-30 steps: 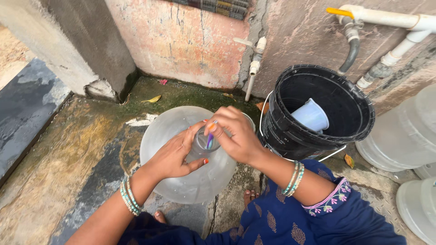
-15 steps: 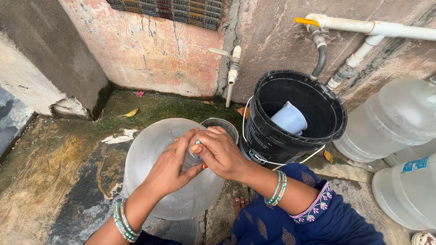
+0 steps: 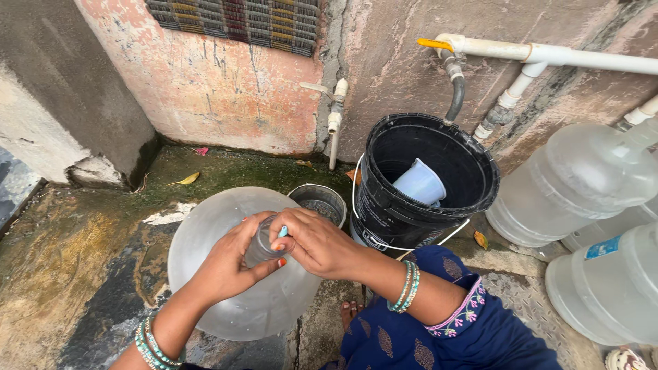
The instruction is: The person scrubs the inside of a large plastic water dispenser with a toothbrush, then wipes the exterior with a sponge. Finally, they pour a handful of small stones into the dispenser.
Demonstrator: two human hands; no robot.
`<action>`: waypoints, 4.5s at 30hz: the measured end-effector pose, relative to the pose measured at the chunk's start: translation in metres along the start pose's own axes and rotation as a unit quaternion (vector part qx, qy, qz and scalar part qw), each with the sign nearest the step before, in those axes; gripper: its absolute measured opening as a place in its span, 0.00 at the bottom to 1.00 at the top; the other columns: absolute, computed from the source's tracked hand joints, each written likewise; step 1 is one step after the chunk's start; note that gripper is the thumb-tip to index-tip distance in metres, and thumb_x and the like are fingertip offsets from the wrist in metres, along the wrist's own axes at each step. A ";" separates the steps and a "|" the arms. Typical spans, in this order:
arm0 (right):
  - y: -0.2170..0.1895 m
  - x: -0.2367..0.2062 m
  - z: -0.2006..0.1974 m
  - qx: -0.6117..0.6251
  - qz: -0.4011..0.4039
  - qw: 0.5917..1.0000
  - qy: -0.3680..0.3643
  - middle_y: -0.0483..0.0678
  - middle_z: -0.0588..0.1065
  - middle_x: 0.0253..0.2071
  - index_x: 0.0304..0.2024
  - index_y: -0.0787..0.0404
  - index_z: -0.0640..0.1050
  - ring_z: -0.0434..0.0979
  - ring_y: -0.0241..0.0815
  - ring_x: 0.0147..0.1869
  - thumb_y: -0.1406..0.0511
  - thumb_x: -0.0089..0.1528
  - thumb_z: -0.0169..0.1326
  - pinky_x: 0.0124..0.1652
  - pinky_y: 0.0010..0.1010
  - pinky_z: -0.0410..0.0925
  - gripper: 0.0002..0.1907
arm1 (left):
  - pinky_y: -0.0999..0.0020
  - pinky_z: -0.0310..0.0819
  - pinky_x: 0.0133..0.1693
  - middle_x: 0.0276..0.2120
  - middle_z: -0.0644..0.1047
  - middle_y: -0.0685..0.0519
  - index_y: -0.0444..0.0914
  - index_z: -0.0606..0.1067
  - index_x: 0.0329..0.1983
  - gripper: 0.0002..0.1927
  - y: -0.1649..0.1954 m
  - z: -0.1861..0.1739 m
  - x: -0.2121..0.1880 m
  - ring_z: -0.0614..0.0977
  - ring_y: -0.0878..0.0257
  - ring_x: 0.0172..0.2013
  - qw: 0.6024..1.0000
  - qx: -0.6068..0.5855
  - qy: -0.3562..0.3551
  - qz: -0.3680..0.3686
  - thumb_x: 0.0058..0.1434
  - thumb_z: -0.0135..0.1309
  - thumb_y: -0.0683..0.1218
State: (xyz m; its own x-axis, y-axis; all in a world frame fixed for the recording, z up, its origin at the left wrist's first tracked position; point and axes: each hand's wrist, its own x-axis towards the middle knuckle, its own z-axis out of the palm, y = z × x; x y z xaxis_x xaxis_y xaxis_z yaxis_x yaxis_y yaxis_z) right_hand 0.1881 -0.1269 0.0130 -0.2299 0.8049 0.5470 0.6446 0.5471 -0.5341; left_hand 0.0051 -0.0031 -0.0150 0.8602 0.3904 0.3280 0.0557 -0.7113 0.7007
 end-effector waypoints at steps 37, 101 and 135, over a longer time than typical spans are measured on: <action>0.018 -0.006 -0.012 0.024 0.029 0.999 0.030 0.51 0.76 0.41 0.44 0.62 0.73 0.78 0.52 0.44 0.59 0.74 0.45 0.46 0.41 0.69 0.13 | 0.57 0.71 0.57 0.55 0.79 0.46 0.41 0.69 0.62 0.38 0.000 -0.001 0.034 0.79 0.49 0.57 0.990 -0.049 -0.136 0.003 0.49 0.70 0.52; 0.007 -0.001 -0.046 0.159 0.055 0.963 0.209 0.46 0.70 0.42 0.40 0.63 0.74 0.71 0.35 0.46 0.52 0.79 0.36 0.52 0.28 0.67 0.25 | 0.56 0.70 0.56 0.53 0.79 0.44 0.39 0.68 0.63 0.41 -0.017 -0.007 0.015 0.79 0.47 0.56 0.998 -0.018 -0.055 -0.036 0.48 0.69 0.56; 0.011 -0.003 -0.012 0.106 0.123 0.984 0.075 0.47 0.73 0.38 0.41 0.61 0.78 0.74 0.40 0.43 0.54 0.75 0.39 0.46 0.32 0.68 0.22 | 0.56 0.72 0.54 0.51 0.80 0.48 0.42 0.69 0.62 0.40 -0.012 0.001 0.011 0.80 0.50 0.55 0.996 -0.009 -0.072 -0.046 0.47 0.69 0.56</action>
State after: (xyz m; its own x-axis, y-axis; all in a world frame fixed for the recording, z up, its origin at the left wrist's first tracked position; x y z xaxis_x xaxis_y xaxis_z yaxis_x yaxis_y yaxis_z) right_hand 0.2050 -0.1261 0.0133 0.0342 0.8845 0.4653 0.4968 0.3889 -0.7758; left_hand 0.0142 0.0091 -0.0212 0.9157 0.3651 0.1676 0.1306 -0.6650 0.7353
